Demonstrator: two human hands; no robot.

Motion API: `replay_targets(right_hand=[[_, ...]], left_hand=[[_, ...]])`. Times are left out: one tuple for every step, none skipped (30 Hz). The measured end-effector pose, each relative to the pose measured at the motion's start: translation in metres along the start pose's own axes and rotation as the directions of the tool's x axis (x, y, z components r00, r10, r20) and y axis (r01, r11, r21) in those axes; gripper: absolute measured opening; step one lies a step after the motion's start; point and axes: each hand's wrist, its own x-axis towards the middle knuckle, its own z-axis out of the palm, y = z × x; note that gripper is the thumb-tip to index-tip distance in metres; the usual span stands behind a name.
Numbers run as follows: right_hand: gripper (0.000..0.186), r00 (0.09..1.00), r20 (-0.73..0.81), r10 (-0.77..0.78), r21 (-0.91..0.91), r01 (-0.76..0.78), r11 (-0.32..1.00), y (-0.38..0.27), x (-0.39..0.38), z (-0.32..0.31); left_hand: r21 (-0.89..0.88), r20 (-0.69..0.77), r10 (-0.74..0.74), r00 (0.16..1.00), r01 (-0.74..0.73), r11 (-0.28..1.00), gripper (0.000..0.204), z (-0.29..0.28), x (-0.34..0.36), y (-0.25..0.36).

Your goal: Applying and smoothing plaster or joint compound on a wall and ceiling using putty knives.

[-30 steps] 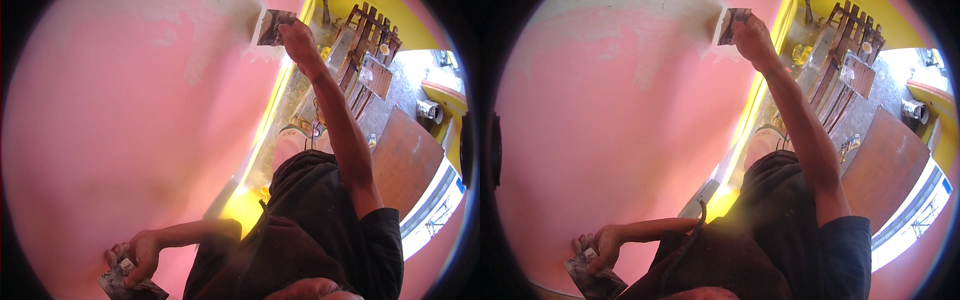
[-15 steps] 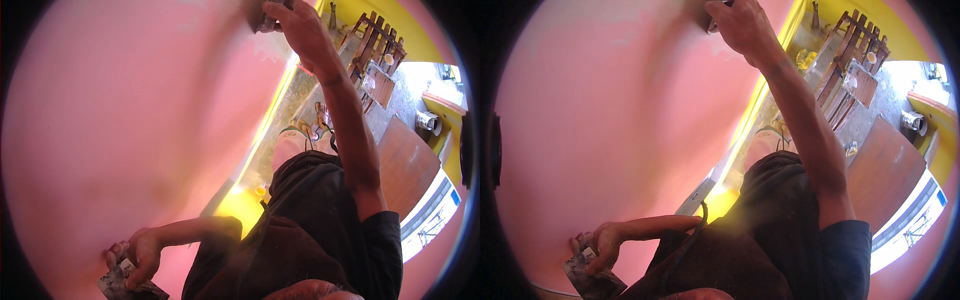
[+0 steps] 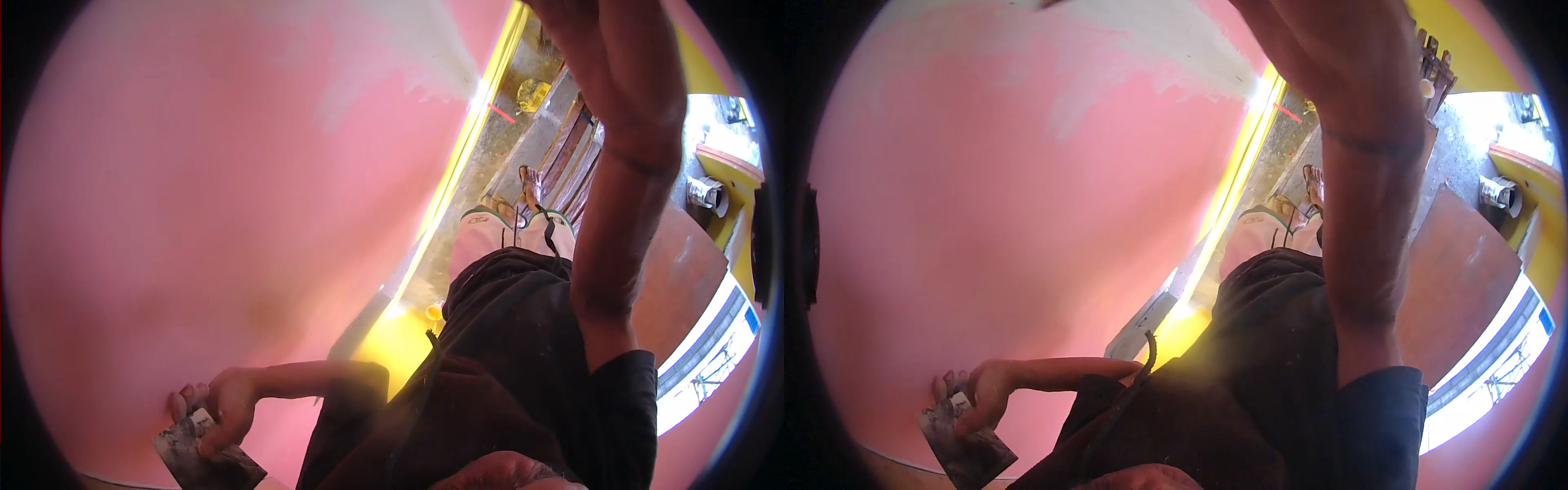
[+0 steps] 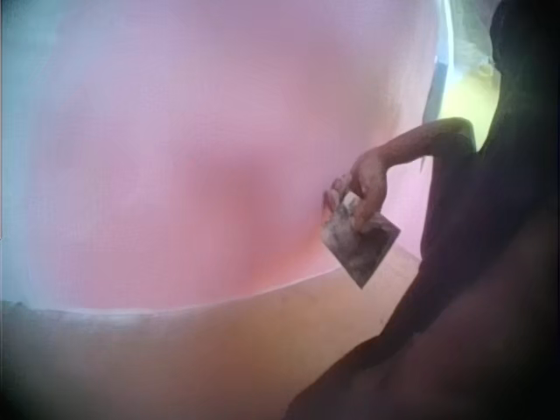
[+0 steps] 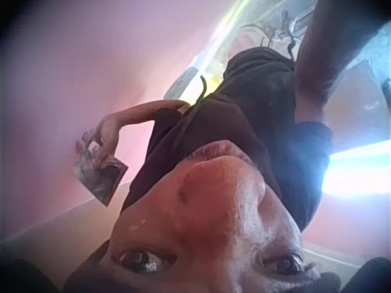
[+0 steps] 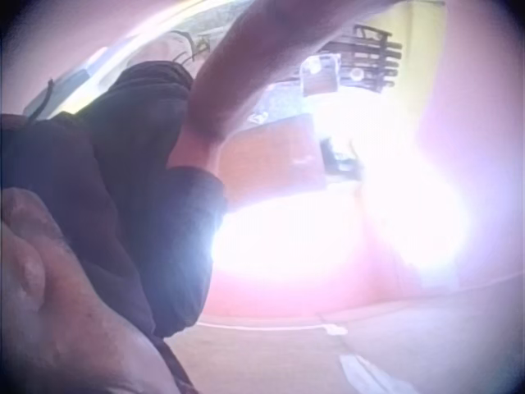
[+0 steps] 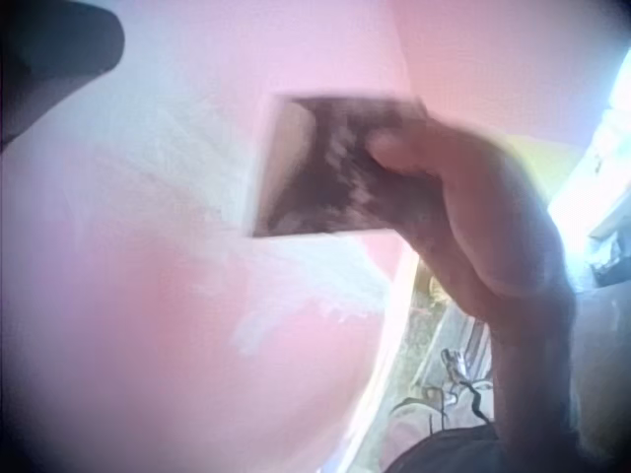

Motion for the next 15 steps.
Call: replay_targets(right_hand=[[0.022, 0.986, 0.085, -0.143, -0.179, 0.156, 0.971, 0.011, -0.003, -0.039], [0.026, 0.944, 0.221, -0.247, -0.275, 0.303, 0.912, 0.044, -0.004, -0.060], [0.026, 0.942, 0.227, -0.246, -0.263, 0.303, 0.916, 0.062, -0.015, -0.072], [0.025, 0.996, 0.035, -0.085, -0.165, 0.090, 0.982, 0.075, -0.029, -0.085], [0.025, 0.984, -0.144, 0.108, -0.019, -0.112, 0.993, 0.095, -0.043, -0.099], [0.026, 0.965, -0.221, 0.142, -0.086, -0.165, 0.983, 0.116, -0.052, -0.112], [0.027, 0.940, -0.295, 0.171, -0.146, -0.221, 0.964, 0.140, -0.058, -0.124], [0.026, 0.952, -0.267, 0.153, -0.038, -0.169, 0.985, 0.162, -0.056, -0.112], [0.024, 0.945, -0.258, 0.202, 0.011, -0.206, 0.978, 0.168, -0.058, -0.101], [0.024, 0.934, -0.296, 0.202, -0.028, -0.219, 0.975, 0.180, -0.059, -0.097], [0.023, 0.922, -0.332, 0.199, -0.066, -0.233, 0.970, 0.191, -0.061, -0.094], [0.023, 0.921, -0.332, 0.204, -0.059, -0.236, 0.970, 0.196, -0.060, -0.091], [0.023, 0.901, -0.361, 0.242, -0.134, -0.307, 0.942, 0.200, -0.057, -0.088], [0.024, 0.878, -0.392, 0.275, -0.206, -0.375, 0.904, 0.202, -0.054, -0.085], [0.024, 0.878, -0.389, 0.278, -0.203, -0.376, 0.904, 0.205, -0.053, -0.082]], left_hand=[[-0.021, 0.004, 0.009, 1.000, -0.009, 1.000, 0.048, 0.004, -0.005, 0.001], [-0.002, 0.001, 0.081, 0.997, -0.081, 0.997, 0.048, -0.002, 0.001, -0.005], [0.006, -0.002, 0.093, 0.996, -0.093, 0.996, 0.048, -0.004, 0.002, -0.008], [-0.042, 0.009, 0.088, 0.996, -0.088, 0.995, 0.047, -0.001, 0.002, -0.008], [-0.096, 0.027, 0.088, 0.996, -0.085, 0.992, 0.046, 0.000, -0.002, -0.007], [-0.111, 0.036, 0.084, 0.996, -0.080, 0.991, 0.046, 0.002, -0.007, -0.005], [-0.098, 0.083, 0.094, 0.992, -0.086, 0.991, 0.045, 0.003, -0.011, -0.002], [-0.060, 0.102, 0.107, 0.989, -0.101, 0.993, 0.044, -0.005, -0.002, -0.008], [-0.061, 0.102, 0.109, 0.989, -0.103, 0.993, 0.044, -0.009, -0.004, -0.016], [-0.132, 0.107, 0.110, 0.988, -0.096, 0.987, 0.041, -0.011, -0.006, -0.026], [-0.202, 0.111, 0.111, 0.988, -0.087, 0.975, 0.039, -0.013, -0.006, -0.033], [-0.221, 0.121, 0.118, 0.986, -0.089, 0.971, 0.039, -0.011, -0.005, -0.035], [-0.217, 0.122, 0.130, 0.984, -0.101, 0.971, 0.039, -0.010, -0.005, -0.034], [-0.208, 0.128, 0.138, 0.982, -0.110, 0.972, 0.040, -0.009, -0.007, -0.032], [-0.206, 0.131, 0.142, 0.981, -0.114, 0.972, 0.040, -0.009, -0.010, -0.030]])
